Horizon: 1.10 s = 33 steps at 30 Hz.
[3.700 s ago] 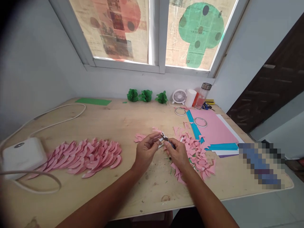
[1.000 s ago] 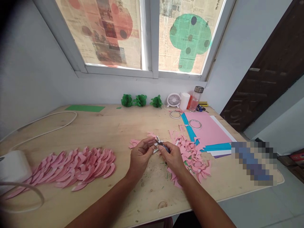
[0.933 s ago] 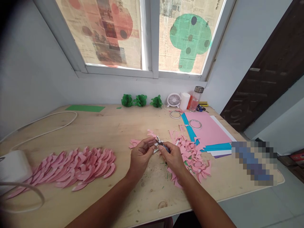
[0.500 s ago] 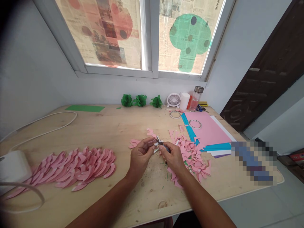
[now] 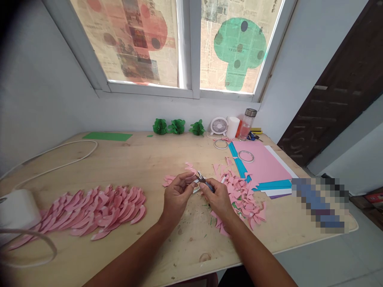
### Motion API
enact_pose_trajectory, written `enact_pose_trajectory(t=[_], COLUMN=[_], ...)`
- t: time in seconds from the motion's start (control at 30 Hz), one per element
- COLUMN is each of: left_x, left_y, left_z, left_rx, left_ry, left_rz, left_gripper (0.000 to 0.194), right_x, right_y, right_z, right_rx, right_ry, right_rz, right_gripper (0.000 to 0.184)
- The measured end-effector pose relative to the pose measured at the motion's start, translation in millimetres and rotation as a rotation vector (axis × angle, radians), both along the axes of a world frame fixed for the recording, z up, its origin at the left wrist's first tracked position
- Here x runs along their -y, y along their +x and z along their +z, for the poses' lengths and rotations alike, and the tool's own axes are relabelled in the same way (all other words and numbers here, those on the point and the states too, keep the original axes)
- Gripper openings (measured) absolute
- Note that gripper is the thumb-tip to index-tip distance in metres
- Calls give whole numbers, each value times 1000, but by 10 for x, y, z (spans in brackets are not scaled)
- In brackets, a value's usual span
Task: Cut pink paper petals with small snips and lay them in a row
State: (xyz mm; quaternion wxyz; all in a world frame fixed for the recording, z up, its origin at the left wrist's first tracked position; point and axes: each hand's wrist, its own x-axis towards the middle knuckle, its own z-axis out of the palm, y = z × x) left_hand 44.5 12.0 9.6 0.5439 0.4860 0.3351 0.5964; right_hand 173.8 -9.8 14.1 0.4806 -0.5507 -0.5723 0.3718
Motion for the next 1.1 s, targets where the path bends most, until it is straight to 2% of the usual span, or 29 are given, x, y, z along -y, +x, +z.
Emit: enact_pose_trajectory(t=[0.73, 1.1], left_x=[15, 26], left_y=[2, 3], left_z=[31, -24], left_rx=[-1, -27], left_ry=[-23, 22], left_rz=[30, -6], left_gripper=[29, 28], right_x=[-36, -10], right_y=[14, 16], right_z=[-57, -20], right_rx=[15, 40], right_ry=[18, 87], right_rz=[-46, -176], right_gripper=[36, 29])
